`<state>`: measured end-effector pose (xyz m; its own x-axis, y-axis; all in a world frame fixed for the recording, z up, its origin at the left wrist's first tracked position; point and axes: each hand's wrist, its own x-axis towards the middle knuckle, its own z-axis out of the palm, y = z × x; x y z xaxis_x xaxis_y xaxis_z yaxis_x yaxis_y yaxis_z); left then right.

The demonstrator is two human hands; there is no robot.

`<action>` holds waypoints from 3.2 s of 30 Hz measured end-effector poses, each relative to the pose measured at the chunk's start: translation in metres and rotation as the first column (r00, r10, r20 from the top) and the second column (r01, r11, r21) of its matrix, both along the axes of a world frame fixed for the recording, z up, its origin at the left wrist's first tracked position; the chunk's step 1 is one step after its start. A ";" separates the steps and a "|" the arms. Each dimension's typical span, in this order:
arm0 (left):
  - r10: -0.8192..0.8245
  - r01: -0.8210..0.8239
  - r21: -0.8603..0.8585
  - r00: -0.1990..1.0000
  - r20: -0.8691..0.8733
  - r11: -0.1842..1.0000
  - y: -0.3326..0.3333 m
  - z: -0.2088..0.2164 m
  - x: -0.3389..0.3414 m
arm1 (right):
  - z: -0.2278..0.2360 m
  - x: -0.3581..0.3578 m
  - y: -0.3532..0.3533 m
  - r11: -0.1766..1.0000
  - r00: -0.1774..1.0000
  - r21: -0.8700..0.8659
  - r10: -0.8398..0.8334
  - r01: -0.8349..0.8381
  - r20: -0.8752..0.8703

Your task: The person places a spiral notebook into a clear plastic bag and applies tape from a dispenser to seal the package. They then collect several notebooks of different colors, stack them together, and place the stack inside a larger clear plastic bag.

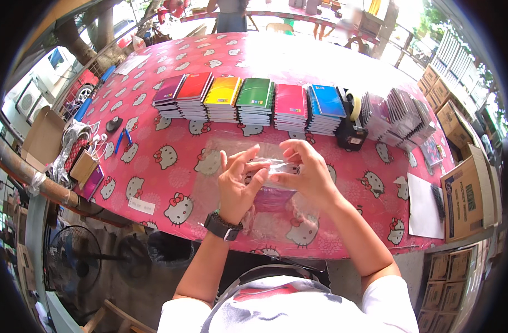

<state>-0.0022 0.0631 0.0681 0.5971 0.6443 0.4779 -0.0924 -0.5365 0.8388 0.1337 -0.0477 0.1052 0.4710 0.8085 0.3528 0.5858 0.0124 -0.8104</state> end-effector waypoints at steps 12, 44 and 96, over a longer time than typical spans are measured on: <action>0.380 -0.435 0.281 0.896 0.230 0.855 0.027 0.002 -0.030 | -0.008 0.030 0.025 0.977 0.926 -0.098 0.147 -0.191 -0.348; 0.305 -0.006 0.672 0.894 -0.328 0.741 -0.043 0.003 -0.029 | -0.037 0.116 -0.014 0.823 0.868 0.281 -0.488 0.493 -0.093; -0.250 0.249 0.053 0.968 0.007 0.967 0.032 -0.053 -0.028 | -0.067 0.069 -0.027 0.869 0.707 0.075 0.445 -0.489 -0.550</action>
<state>-0.0297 0.0948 0.0155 0.7292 0.4500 0.5155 -0.2400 -0.5373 0.8085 0.2024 -0.0748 0.0377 0.1181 0.9884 0.0950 -0.0058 0.0964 -0.9953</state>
